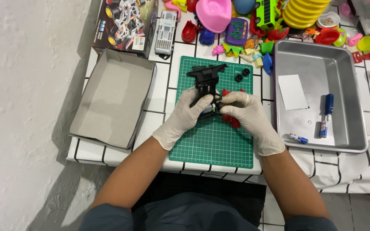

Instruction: Assembling a plastic toy car chassis by fitting various components like gears and frames together.

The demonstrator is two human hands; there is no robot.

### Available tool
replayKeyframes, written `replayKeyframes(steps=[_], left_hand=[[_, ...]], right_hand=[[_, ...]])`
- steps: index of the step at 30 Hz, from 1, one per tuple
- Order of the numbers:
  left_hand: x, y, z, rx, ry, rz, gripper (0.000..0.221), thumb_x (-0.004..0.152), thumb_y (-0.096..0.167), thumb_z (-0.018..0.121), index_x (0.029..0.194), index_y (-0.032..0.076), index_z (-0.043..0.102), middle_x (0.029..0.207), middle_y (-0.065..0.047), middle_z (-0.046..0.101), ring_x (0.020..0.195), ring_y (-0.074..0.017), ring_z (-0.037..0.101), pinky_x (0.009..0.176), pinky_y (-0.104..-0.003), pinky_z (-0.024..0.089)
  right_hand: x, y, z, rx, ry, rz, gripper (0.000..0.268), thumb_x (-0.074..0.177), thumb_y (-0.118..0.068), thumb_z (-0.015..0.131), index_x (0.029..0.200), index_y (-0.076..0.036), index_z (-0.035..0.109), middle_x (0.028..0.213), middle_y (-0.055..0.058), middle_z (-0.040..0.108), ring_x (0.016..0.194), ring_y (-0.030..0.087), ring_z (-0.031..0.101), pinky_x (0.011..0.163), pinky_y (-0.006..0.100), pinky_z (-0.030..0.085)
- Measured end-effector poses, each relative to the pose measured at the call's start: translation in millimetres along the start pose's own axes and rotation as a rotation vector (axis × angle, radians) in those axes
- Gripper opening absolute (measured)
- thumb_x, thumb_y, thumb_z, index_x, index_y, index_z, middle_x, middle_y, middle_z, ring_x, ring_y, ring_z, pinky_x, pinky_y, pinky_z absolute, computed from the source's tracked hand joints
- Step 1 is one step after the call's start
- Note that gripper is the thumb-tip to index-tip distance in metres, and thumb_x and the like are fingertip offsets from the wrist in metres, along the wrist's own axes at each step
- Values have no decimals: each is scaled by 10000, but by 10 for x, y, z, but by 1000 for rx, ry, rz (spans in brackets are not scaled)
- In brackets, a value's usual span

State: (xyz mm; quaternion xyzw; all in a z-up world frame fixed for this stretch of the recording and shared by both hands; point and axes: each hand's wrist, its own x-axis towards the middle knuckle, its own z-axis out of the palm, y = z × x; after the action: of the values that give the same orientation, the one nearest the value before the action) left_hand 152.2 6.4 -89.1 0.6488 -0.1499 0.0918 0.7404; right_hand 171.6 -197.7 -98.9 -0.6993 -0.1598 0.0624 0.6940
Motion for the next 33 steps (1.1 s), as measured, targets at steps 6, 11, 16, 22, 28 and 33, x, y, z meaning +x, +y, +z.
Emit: replayKeyframes(steps=[6, 11, 16, 22, 28, 33], left_hand=[[-22, -5, 106, 3, 87, -111, 228, 949, 223, 762, 1107, 58, 756, 975, -150, 756, 966, -201, 718, 870, -371, 588], [-30, -70, 142, 3, 96, -146, 259, 939, 247, 775, 1138, 83, 753, 1016, -157, 759, 1019, -223, 723, 896, -379, 586], [-16, -74, 167, -7, 127, -220, 315, 923, 282, 796, 1178, 106, 743, 1055, -154, 757, 1040, -228, 729, 913, -348, 598], [9, 153, 143, -33, 77, -228, 419, 974, 334, 718, 1281, 51, 676, 1202, -222, 711, 1169, -310, 667, 1035, -463, 532], [99, 413, 33, -120, -2, -292, 299, 980, 297, 689, 1197, 98, 745, 1055, -106, 740, 1006, -182, 667, 939, -378, 566], [157, 235, -104, -10, 59, -341, 229, 944, 314, 745, 1069, 127, 790, 835, -41, 715, 841, -82, 635, 743, -262, 573]], right_hand=[[-11, -8, 5, -68, -10, 0, 322, 733, -65, 904, 1020, 9, 776, 985, 133, 738, 965, 212, 699, 880, 336, 564], [-24, 46, -22, -61, -12, -10, 306, 738, -69, 910, 1001, 3, 770, 976, 114, 728, 959, 188, 678, 868, 339, 563], [-19, 25, -15, -49, -18, -18, 301, 751, -75, 898, 1011, 5, 770, 969, 129, 738, 957, 198, 697, 869, 343, 574], [-31, -139, 30, -17, -9, 18, 321, 803, -100, 863, 1087, 5, 758, 1038, 145, 756, 991, 200, 713, 898, 357, 583], [-12, -314, 75, 12, 0, -5, 338, 839, -109, 841, 1142, -18, 721, 1037, 113, 738, 972, 169, 700, 907, 333, 570], [4, -245, 16, -12, -4, -26, 328, 852, -103, 829, 1143, -16, 705, 1065, 122, 726, 998, 192, 704, 927, 344, 565]])
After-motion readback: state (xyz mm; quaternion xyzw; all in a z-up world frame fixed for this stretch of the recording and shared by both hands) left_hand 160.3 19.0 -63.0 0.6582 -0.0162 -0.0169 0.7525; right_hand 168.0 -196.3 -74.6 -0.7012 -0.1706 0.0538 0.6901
